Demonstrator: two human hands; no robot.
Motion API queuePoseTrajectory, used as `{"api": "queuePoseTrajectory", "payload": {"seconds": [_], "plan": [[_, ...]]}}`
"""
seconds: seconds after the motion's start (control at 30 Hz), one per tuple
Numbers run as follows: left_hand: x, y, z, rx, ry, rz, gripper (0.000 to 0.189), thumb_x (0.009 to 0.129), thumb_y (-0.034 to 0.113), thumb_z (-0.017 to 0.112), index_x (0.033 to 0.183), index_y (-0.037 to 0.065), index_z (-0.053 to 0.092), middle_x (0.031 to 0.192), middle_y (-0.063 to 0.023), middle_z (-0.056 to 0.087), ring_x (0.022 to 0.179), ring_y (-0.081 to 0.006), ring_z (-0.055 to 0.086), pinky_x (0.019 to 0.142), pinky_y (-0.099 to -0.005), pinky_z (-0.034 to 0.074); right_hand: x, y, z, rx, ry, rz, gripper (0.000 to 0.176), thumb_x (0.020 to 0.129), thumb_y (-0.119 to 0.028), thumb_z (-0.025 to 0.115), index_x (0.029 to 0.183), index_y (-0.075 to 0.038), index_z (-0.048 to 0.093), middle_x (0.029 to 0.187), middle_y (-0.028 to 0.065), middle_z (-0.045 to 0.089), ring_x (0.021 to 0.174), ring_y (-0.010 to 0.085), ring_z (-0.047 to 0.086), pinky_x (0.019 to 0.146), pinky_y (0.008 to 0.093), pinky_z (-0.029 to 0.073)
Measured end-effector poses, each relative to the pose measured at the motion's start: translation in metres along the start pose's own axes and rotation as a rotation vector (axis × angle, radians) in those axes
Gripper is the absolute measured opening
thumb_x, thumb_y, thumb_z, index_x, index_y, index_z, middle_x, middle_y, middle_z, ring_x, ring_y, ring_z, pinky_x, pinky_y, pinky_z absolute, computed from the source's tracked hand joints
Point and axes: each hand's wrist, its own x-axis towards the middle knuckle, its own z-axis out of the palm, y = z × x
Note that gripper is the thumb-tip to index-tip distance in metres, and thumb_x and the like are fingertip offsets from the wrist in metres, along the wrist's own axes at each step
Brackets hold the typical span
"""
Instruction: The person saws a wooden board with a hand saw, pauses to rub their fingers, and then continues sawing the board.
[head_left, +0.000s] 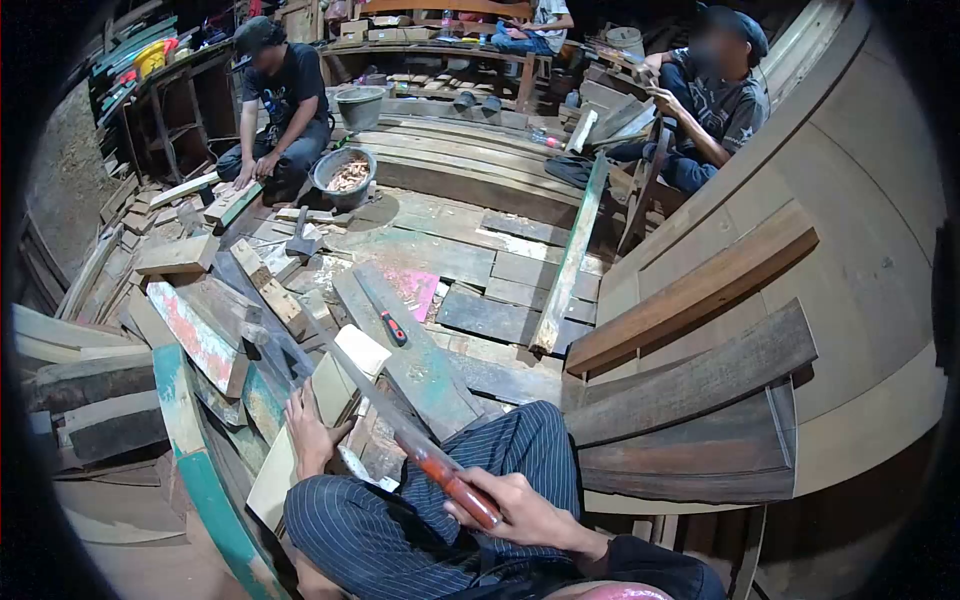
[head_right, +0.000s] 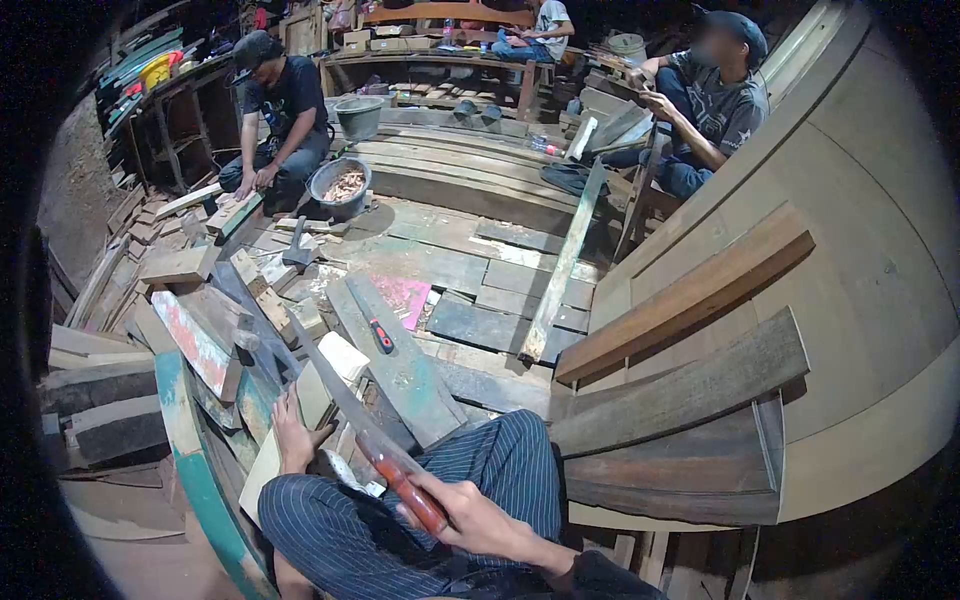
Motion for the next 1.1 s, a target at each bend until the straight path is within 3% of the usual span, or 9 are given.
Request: {"api": "queuePoseTrajectory", "payload": {"seconds": [0.17, 0.3, 0.57, 0.7, 0.83, 0.87, 1.0, 1.1], "plan": [[0.002, 0.004, -0.003, 0.025, -0.027, -0.007, 0.113, 0.056, 0.041, 0.093, 0.148, 0.002, 0.041, 0.131, -0.0214, 0.051, 0.122, -0.0401, 0.047, 0.107, -0.0490, 0.037, 0.024, 0.026, 0.027, -0.083, 0.124, -0.025, 0.029, 0.093, -0.014, 0.074, 0.114, 0.001, 0.061, 0.067, 0.0105, 0.061, 0.052, 0.0162, 0.061, 0.048, 0.0293, 0.046], [0.001, -0.004, 0.004, 0.042, -0.022, -0.008, 0.113, 0.057, 0.045, 0.092, 0.149, 0.002, 0.041, 0.131, -0.0213, 0.051, 0.123, -0.0402, 0.046, 0.108, -0.0494, 0.037, 0.027, 0.028, 0.024, -0.063, 0.089, -0.101, 0.028, 0.093, -0.012, 0.074, 0.113, 0.001, 0.060, 0.067, 0.0103, 0.061, 0.052, 0.0158, 0.061, 0.048, 0.0297, 0.046], [-0.001, -0.002, 0.000, 0.004, 0.000, -0.021, 0.116, 0.055, 0.038, 0.095, 0.151, 0.005, 0.039, 0.134, -0.0181, 0.051, 0.125, -0.0378, 0.046, 0.110, -0.0462, 0.035, 0.005, 0.013, 0.024, -0.035, 0.062, -0.051, 0.032, 0.094, -0.014, 0.074, 0.118, 0.001, 0.059, 0.073, 0.0127, 0.064, 0.054, 0.0193, 0.064, 0.049, 0.0301, 0.048], [-0.002, -0.010, 0.008, 0.022, 0.025, -0.032, 0.118, 0.055, 0.040, 0.094, 0.153, 0.005, 0.037, 0.132, -0.0190, 0.050, 0.126, -0.0382, 0.045, 0.110, -0.0470, 0.035, -0.013, 0.003, 0.014, 0.009, -0.043, 0.010, 0.037, 0.094, -0.006, 0.069, 0.125, 0.003, 0.051, 0.083, 0.0221, 0.069, 0.068, 0.0338, 0.072, 0.057, 0.0386, 0.053], [-0.001, -0.008, 0.004, -0.002, 0.004, -0.007, 0.119, 0.057, 0.046, 0.093, 0.154, 0.005, 0.037, 0.131, -0.0203, 0.050, 0.126, -0.0393, 0.046, 0.109, -0.0490, 0.036, -0.029, -0.001, 0.003, 0.031, -0.031, 0.025, 0.036, 0.094, -0.009, 0.071, 0.124, 0.002, 0.053, 0.083, 0.0211, 0.069, 0.067, 0.0303, 0.073, 0.056, 0.0381, 0.053], [-0.001, -0.006, 0.003, 0.002, 0.019, 0.009, 0.117, 0.058, 0.047, 0.092, 0.153, 0.005, 0.038, 0.130, -0.0203, 0.051, 0.125, -0.0399, 0.047, 0.108, -0.0495, 0.037, -0.034, 0.004, 0.005, 0.004, 0.020, -0.002, 0.038, 0.093, -0.016, 0.075, 0.123, 0.001, 0.058, 0.079, 0.0144, 0.068, 0.058, 0.0227, 0.068, 0.050, 0.0306, 0.051], [-0.003, 0.006, -0.004, -0.008, 0.021, 0.004, 0.113, 0.056, 0.034, 0.095, 0.150, 0.004, 0.040, 0.127, -0.0199, 0.052, 0.122, -0.0411, 0.048, 0.108, -0.0498, 0.037, -0.041, 0.005, 0.006, -0.015, 0.067, 0.035, 0.035, 0.093, -0.015, 0.076, 0.119, 0.001, 0.060, 0.074, 0.0102, 0.065, 0.053, 0.0154, 0.062, 0.048, 0.0283, 0.047], [0.000, -0.001, -0.001, -0.004, -0.010, 0.030, 0.118, 0.055, 0.043, 0.095, 0.151, 0.004, 0.039, 0.129, -0.0198, 0.051, 0.124, -0.0405, 0.047, 0.108, -0.0501, 0.037, -0.037, 0.001, 0.010, 0.028, 0.095, -0.006, 0.033, 0.093, -0.015, 0.076, 0.118, 0.001, 0.060, 0.072, 0.0094, 0.065, 0.052, 0.0147, 0.061, 0.047, 0.0282, 0.047]]}}
